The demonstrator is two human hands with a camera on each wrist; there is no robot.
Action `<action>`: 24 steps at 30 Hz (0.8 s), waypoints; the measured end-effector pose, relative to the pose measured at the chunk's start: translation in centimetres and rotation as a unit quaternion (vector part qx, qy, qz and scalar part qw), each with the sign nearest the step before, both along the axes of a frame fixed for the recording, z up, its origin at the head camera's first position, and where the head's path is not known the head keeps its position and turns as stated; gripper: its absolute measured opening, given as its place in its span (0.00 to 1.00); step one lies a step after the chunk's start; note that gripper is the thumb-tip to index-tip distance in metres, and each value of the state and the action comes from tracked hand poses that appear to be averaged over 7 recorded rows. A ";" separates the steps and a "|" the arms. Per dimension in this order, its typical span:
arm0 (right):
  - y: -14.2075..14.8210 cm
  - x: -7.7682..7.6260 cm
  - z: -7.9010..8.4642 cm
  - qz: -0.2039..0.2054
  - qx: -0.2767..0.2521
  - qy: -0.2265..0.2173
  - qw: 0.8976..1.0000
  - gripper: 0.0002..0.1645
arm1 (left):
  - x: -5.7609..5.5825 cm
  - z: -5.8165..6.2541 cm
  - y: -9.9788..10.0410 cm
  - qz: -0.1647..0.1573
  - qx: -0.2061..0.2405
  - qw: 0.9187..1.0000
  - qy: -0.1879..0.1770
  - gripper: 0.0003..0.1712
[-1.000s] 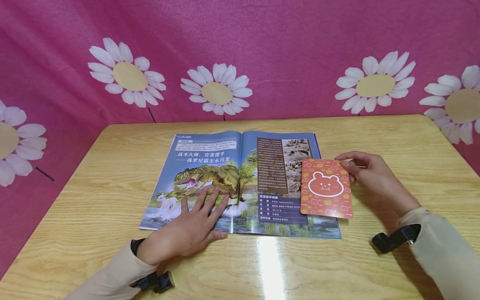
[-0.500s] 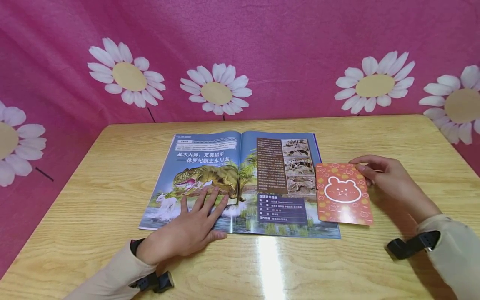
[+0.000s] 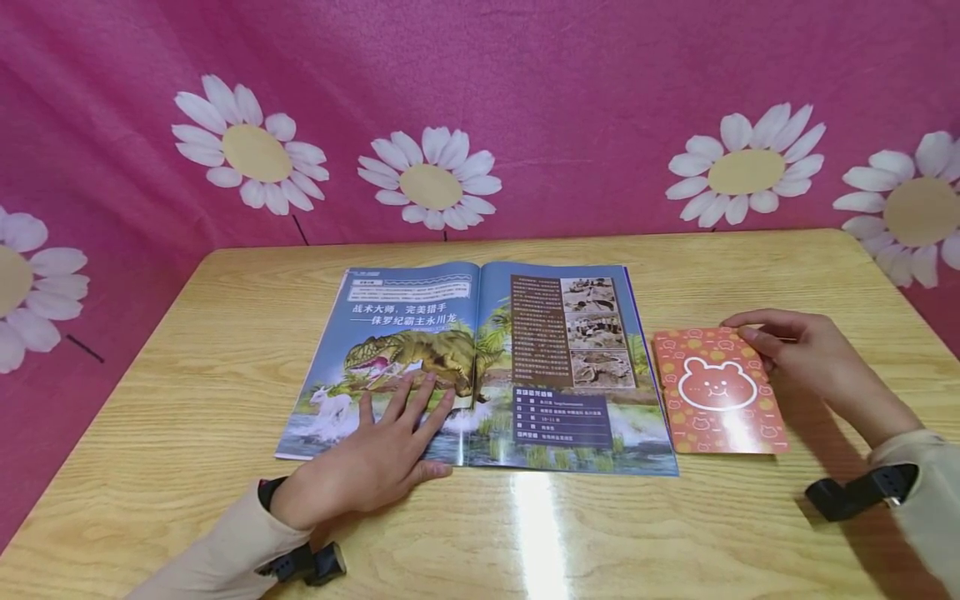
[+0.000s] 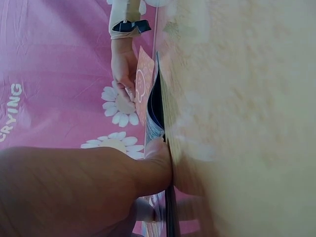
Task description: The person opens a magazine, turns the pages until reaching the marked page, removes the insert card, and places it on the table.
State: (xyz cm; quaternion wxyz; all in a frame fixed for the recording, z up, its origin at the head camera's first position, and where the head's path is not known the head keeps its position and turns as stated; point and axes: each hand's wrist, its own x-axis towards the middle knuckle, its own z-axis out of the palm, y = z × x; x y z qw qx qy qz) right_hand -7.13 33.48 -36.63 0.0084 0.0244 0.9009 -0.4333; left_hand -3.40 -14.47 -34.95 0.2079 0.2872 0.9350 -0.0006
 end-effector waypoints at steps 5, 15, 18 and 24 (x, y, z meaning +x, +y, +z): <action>0.8 0.0 0.1 0.015 0.004 0.019 1.000 0.16 | 0.0 0.1 0.0 -0.002 0.001 1.000 -0.005 0.44; 1.4 -0.4 0.2 0.023 -0.017 0.016 0.999 0.26 | -0.1 0.0 -0.1 -0.002 0.009 1.000 -0.006 0.44; 1.5 -0.6 0.1 0.020 0.034 0.020 0.999 0.21 | -0.1 0.0 -0.1 -0.003 0.011 1.000 -0.005 0.44; 1.3 -0.9 0.0 0.021 0.120 0.022 0.992 0.13 | -0.1 0.1 -0.1 -0.002 0.011 1.000 -0.006 0.44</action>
